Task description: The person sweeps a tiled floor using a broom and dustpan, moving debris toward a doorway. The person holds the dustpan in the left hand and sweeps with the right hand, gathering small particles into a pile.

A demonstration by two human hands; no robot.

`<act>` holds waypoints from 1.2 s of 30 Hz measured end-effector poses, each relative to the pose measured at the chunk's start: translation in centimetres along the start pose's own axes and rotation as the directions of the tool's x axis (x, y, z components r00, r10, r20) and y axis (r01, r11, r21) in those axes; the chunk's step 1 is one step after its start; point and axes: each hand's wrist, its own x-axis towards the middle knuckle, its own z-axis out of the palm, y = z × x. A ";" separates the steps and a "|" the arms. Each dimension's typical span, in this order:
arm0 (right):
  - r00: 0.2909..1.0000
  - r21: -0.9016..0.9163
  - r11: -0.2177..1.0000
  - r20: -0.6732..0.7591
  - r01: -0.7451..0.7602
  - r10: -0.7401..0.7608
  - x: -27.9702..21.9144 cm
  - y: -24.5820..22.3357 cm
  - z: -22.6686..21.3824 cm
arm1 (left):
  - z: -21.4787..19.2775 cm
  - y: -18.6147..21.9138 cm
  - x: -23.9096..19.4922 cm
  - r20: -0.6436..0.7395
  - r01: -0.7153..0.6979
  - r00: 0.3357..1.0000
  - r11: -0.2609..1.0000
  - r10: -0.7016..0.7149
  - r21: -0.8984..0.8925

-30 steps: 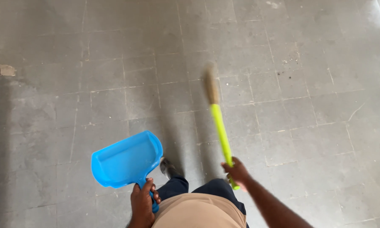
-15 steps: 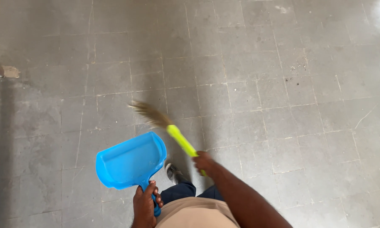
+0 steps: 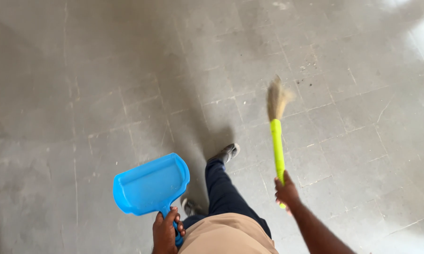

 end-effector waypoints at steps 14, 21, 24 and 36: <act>0.837 0.001 0.980 0.521 -0.197 0.168 5.2 -20.2 5.6 | 20.2 11.1 5.3 0.056 -0.070 0.996 0.989 0.063 0.133; 0.895 0.125 0.925 0.326 -0.359 0.303 18.1 -16.6 -5.4 | 30.2 15.2 5.0 0.088 -0.070 0.994 0.986 0.057 0.153; 0.910 0.343 0.848 0.246 -0.403 0.333 21.8 -15.3 -11.8 | 32.4 16.2 5.6 0.086 -0.043 0.996 0.980 0.027 0.194; 0.953 0.343 0.921 0.292 -0.186 0.083 16.0 -23.8 -10.7 | 38.8 18.2 8.6 0.141 -0.069 0.989 0.971 0.037 0.230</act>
